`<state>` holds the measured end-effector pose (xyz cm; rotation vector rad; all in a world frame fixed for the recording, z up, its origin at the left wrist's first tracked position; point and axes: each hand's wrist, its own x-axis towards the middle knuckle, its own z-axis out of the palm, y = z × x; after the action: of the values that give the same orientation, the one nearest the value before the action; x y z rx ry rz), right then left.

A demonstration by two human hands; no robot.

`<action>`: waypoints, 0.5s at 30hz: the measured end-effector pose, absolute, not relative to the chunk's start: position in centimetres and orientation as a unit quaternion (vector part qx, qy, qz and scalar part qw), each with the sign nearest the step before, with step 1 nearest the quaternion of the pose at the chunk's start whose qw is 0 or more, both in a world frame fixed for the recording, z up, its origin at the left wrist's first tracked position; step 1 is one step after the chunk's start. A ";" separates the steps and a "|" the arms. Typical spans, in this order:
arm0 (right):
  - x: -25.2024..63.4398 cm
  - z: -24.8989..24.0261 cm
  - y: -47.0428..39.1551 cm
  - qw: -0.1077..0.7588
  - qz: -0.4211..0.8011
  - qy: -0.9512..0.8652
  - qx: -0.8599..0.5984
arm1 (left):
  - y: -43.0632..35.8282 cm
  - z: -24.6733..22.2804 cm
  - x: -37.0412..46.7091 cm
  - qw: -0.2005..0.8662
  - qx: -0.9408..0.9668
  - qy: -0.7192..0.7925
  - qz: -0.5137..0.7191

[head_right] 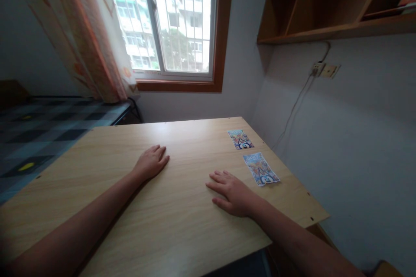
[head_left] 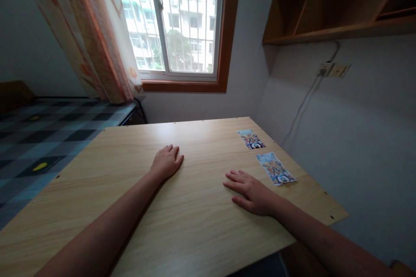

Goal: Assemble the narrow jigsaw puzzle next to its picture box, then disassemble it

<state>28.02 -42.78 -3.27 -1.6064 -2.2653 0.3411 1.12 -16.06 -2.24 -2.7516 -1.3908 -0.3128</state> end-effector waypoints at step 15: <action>27.9 -2.1 -43.5 0.196 0.132 -0.788 -0.568 | -16.0 -2.1 1.2 0.045 -0.888 -0.449 -0.087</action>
<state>27.90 -43.48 -2.11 -1.5911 -2.2087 0.3707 1.22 -16.02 -2.07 -2.7140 -1.3712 -0.2667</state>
